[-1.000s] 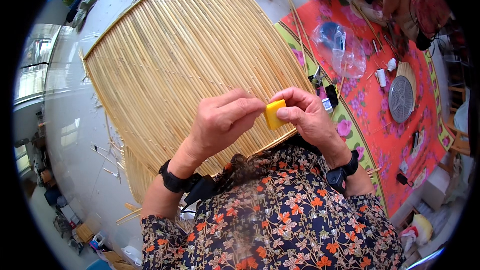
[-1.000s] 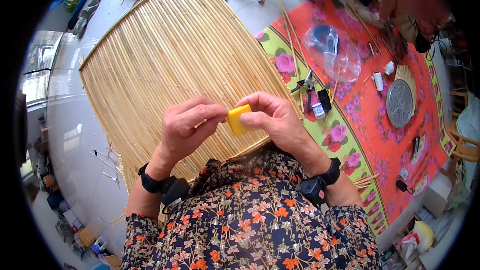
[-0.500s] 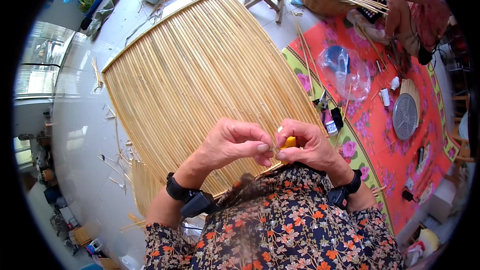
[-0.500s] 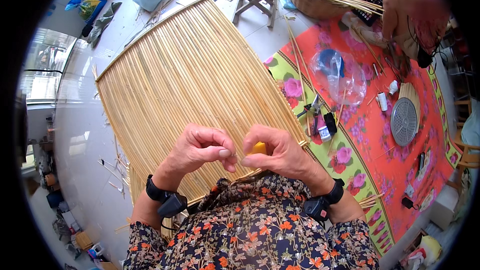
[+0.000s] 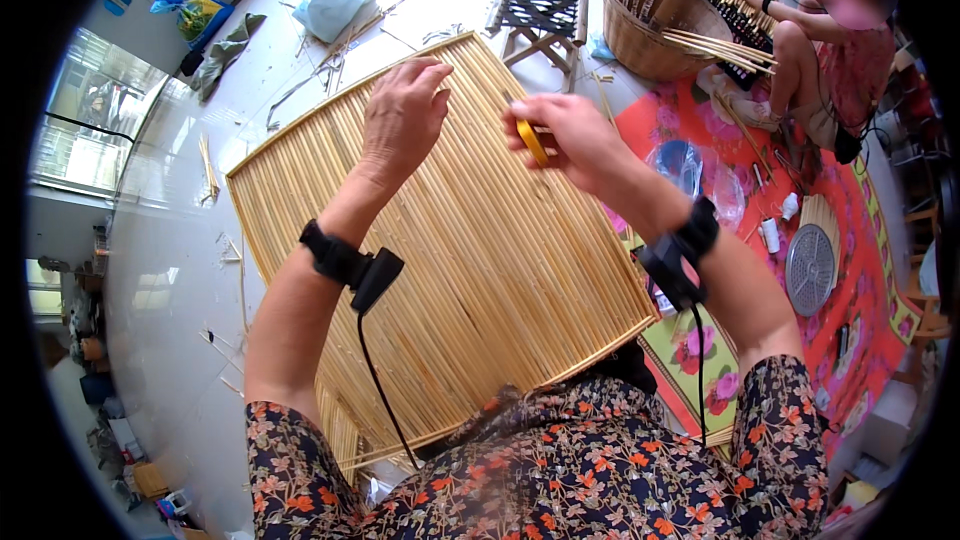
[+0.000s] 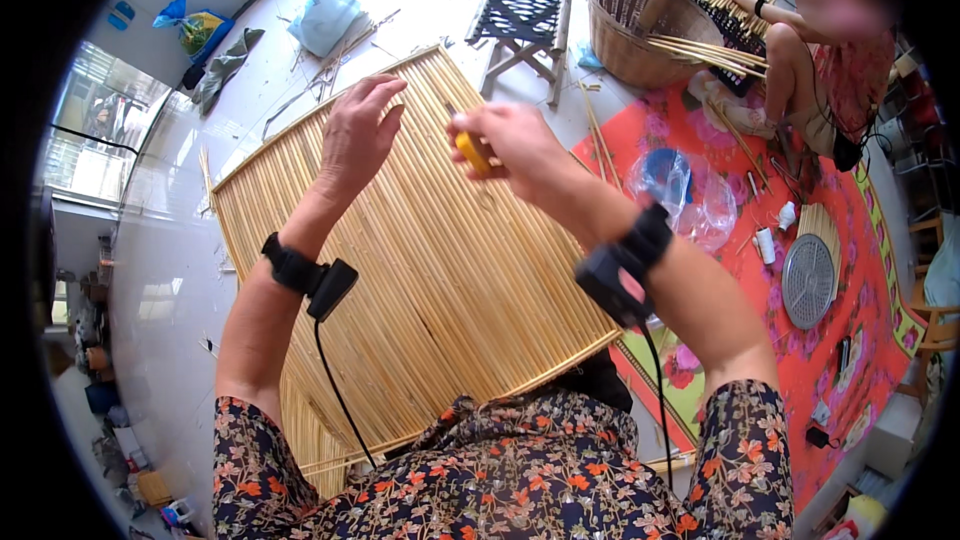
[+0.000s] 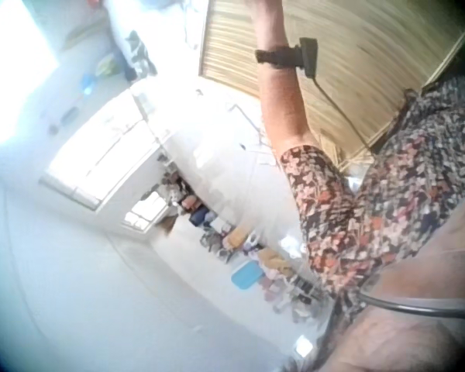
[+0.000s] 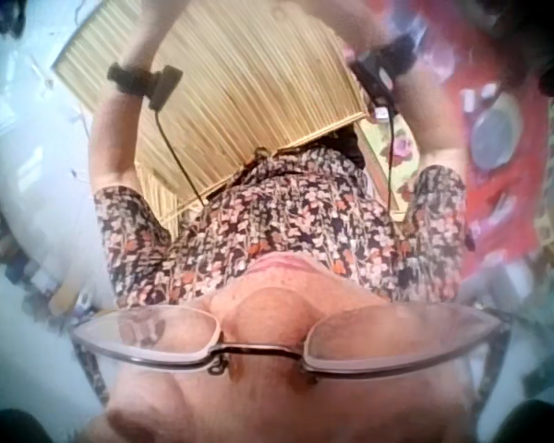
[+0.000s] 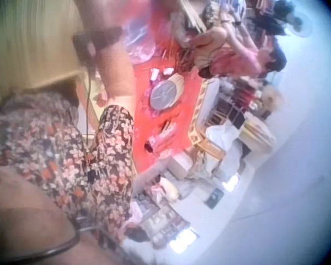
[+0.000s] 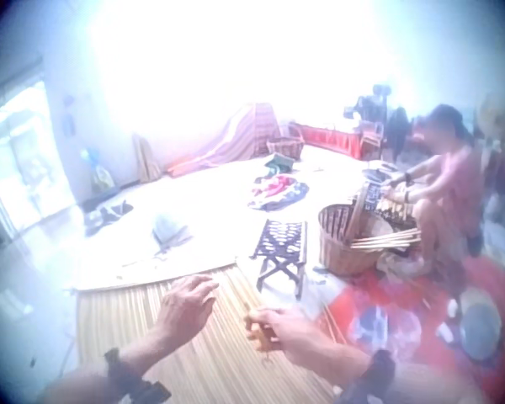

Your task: The person weaves thin bamboo strips into a rectangular frame, securing the edges with thread and a needle. They use pliers to trim excess material and a measuring tape to check dimensions. The person works on the object while seated on the floor.

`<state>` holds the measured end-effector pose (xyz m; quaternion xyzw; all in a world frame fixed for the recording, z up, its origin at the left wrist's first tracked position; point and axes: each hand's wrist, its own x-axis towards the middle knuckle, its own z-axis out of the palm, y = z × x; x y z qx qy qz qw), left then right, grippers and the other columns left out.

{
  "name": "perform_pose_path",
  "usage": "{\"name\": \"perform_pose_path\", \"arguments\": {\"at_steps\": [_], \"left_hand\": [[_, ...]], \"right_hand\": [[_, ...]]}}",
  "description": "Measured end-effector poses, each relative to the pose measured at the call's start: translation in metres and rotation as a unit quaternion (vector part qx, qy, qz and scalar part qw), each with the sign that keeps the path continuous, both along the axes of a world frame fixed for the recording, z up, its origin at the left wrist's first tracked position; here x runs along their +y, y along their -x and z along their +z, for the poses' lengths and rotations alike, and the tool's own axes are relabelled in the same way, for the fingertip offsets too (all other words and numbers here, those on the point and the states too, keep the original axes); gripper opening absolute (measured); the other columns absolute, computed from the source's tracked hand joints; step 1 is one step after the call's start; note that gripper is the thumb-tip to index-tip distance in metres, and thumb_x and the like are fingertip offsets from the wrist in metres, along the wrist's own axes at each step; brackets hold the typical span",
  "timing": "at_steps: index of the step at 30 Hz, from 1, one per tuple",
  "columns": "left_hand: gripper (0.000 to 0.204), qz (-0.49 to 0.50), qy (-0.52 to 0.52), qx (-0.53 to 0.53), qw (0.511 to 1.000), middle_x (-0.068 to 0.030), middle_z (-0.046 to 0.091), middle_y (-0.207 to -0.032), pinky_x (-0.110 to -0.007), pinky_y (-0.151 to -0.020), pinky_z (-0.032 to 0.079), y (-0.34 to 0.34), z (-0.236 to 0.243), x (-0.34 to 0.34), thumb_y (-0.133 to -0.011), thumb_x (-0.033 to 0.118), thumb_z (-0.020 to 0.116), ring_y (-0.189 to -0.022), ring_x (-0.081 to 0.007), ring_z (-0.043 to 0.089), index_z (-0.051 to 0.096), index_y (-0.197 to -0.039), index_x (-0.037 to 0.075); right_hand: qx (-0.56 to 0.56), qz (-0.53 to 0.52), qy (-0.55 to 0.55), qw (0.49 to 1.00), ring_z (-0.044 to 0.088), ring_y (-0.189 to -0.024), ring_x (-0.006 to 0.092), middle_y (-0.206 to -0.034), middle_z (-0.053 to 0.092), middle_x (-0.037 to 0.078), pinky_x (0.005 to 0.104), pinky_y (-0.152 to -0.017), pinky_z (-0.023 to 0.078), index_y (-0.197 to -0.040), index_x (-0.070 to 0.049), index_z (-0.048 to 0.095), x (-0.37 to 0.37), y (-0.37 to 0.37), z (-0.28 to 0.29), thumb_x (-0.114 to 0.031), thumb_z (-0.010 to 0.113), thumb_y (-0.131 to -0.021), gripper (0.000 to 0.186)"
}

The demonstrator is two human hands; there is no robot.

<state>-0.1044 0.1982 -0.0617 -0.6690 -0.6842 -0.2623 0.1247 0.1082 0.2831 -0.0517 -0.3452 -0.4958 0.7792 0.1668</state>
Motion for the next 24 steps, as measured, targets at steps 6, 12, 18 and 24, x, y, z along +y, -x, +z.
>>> {"name": "perform_pose_path", "arguments": {"at_steps": [6, 12, 18, 24], "left_hand": [[0.04, 0.064, -0.022, 0.058, 0.996, -0.0149, 0.057, -0.135, -0.052, -0.114, 0.032, 0.046, -0.015, 0.044, -0.09, 0.016, 0.065, -0.127, -0.0301, 0.053, 0.059, -0.128, 0.005], [0.034, 0.061, 0.142, -0.136, 0.979, -0.0203, 0.069, -0.111, -0.042, -0.093, 0.051, 0.096, -0.024, 0.091, -0.095, 0.024, 0.054, -0.102, -0.0378, 0.066, 0.065, -0.123, 0.008], [0.032, 0.065, 0.191, -0.21, 0.957, -0.0178, 0.073, -0.101, -0.036, -0.088, 0.052, 0.094, -0.022, 0.102, -0.095, 0.027, 0.058, -0.094, -0.0283, 0.07, 0.072, -0.111, 0.004], [0.032, 0.084, 0.194, -0.227, 0.951, -0.0154, 0.072, -0.086, -0.036, -0.078, 0.052, 0.098, -0.014, 0.108, -0.094, 0.03, 0.059, -0.08, -0.0233, 0.068, 0.073, -0.102, 0.002]], "right_hand": [[-0.048, -0.003, -0.007, 0.999, 0.068, -0.078, 0.015, -0.088, 0.069, 0.007, 0.0302, -0.068, 0.058, -0.1, -0.003, 0.068, 0.064, 0.079, -0.005, -0.021, 0.062, -0.095, 0.02], [0.0, -0.011, 0.071, 0.997, 0.07, -0.065, 0.0211, -0.081, 0.068, 0.014, 0.0309, -0.047, 0.058, -0.098, 0.002, 0.064, 0.093, 0.136, -0.052, -0.012, 0.06, -0.094, 0.015], [-0.047, -0.071, 0.027, 0.996, 0.07, -0.067, 0.0219, -0.087, 0.068, 0.013, 0.0309, -0.05, 0.058, -0.104, 0.003, 0.062, 0.087, 0.146, -0.04, -0.014, 0.057, -0.097, 0.019], [-0.055, -0.108, 0.034, 0.992, 0.07, -0.069, 0.0239, -0.09, 0.068, 0.015, 0.0314, -0.051, 0.058, -0.11, 0.003, 0.059, 0.093, 0.157, -0.034, -0.014, 0.05, -0.099, 0.022]]}}
